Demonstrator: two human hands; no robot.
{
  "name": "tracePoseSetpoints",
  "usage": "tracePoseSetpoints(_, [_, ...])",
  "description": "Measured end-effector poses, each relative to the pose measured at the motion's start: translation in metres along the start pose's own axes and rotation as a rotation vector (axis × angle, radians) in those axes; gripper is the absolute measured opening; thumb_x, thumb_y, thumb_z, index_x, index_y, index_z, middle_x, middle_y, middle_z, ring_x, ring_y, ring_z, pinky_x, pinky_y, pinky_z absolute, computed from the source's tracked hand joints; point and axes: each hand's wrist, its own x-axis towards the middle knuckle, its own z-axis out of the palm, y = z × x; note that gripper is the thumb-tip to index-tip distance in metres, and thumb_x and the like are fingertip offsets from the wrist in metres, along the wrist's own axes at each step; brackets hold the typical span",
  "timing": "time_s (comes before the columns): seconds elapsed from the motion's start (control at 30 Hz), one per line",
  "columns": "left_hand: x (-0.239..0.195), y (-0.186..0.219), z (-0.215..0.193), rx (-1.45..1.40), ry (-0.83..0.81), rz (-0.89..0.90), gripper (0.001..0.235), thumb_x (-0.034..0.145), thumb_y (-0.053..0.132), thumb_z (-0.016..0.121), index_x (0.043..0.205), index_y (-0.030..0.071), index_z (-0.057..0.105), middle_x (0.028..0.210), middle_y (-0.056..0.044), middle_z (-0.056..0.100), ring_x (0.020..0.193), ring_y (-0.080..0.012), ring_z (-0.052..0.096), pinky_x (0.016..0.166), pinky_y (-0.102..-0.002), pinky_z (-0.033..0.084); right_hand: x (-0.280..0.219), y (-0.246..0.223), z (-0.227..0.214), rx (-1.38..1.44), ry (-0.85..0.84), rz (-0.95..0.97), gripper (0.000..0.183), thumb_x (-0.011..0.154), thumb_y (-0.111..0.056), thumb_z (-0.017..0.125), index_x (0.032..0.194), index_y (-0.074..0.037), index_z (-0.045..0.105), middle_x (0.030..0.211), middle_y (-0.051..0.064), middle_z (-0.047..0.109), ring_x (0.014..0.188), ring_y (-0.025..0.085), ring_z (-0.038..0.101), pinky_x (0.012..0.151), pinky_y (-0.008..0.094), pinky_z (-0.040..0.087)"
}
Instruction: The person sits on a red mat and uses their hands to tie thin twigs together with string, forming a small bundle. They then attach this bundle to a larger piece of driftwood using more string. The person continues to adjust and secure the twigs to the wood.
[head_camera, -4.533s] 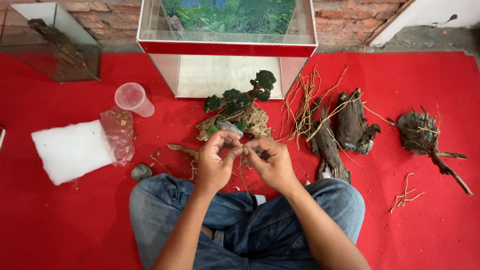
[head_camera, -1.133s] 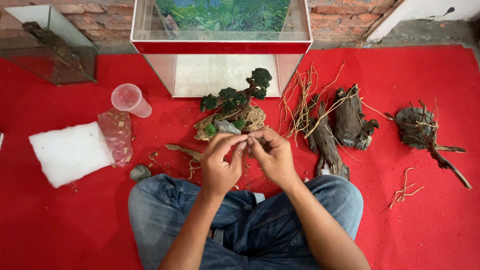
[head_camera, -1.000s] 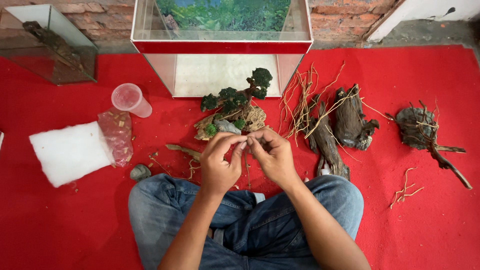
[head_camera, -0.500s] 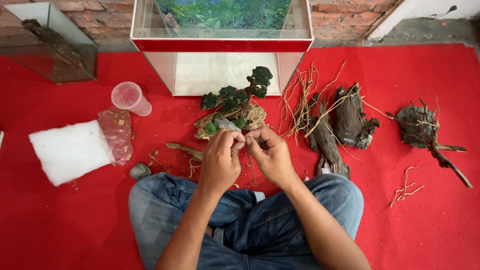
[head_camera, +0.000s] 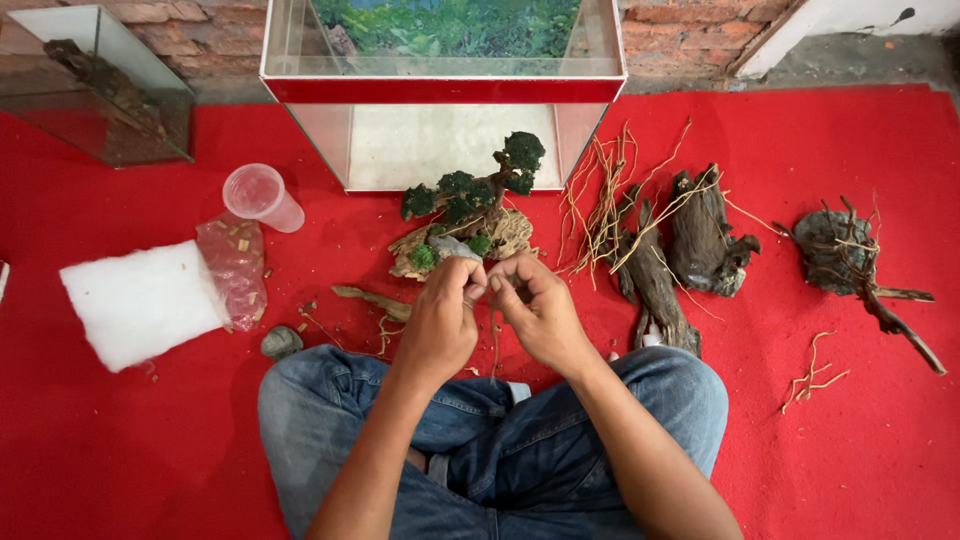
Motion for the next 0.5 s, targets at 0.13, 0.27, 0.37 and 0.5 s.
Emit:
tracePoseSetpoints(0.13, [-0.001,0.0,-0.004,0.002,-0.026,-0.006,0.011,0.083,-0.004,0.044,0.081,0.006,0.046,0.066,-0.012,0.044,0.069,-0.0383,0.051,0.069,-0.043,0.043,0.001,-0.008,0.002,0.055,-0.009,0.017,0.009,0.085,-0.006,0.054,0.081,-0.001,0.06,0.056,0.008,0.055,0.049,0.015,0.057,0.047,0.025,0.048])
tracePoseSetpoints(0.27, [0.002,0.006,-0.009,-0.033,-0.107,-0.085,0.014,0.084,-0.005,0.041,0.079,0.008,0.043,0.066,-0.009,0.043,0.07,-0.0339,0.051,0.07,-0.041,0.043,0.001,-0.004,0.002,0.108,-0.055,0.042,0.01,0.086,-0.007,0.052,0.085,0.0,0.059,0.057,0.01,0.056,0.049,0.016,0.06,0.048,0.025,0.049])
tracePoseSetpoints(0.37, [0.002,0.006,-0.011,-0.033,-0.131,-0.098,0.012,0.084,-0.003,0.041,0.08,0.008,0.043,0.067,-0.011,0.043,0.071,-0.0355,0.052,0.071,-0.042,0.043,0.001,-0.004,0.001,0.128,-0.075,0.056,0.01,0.087,-0.007,0.051,0.085,0.0,0.059,0.057,0.011,0.057,0.049,0.017,0.06,0.048,0.026,0.05])
tracePoseSetpoints(0.5, [0.002,0.006,-0.012,-0.062,-0.15,-0.14,0.011,0.086,0.0,0.042,0.081,0.009,0.043,0.069,-0.011,0.045,0.074,-0.0345,0.053,0.072,-0.041,0.044,0.001,-0.001,0.0,0.135,-0.095,0.065,0.009,0.087,-0.006,0.051,0.085,0.0,0.057,0.058,0.012,0.058,0.05,0.018,0.062,0.049,0.027,0.051])
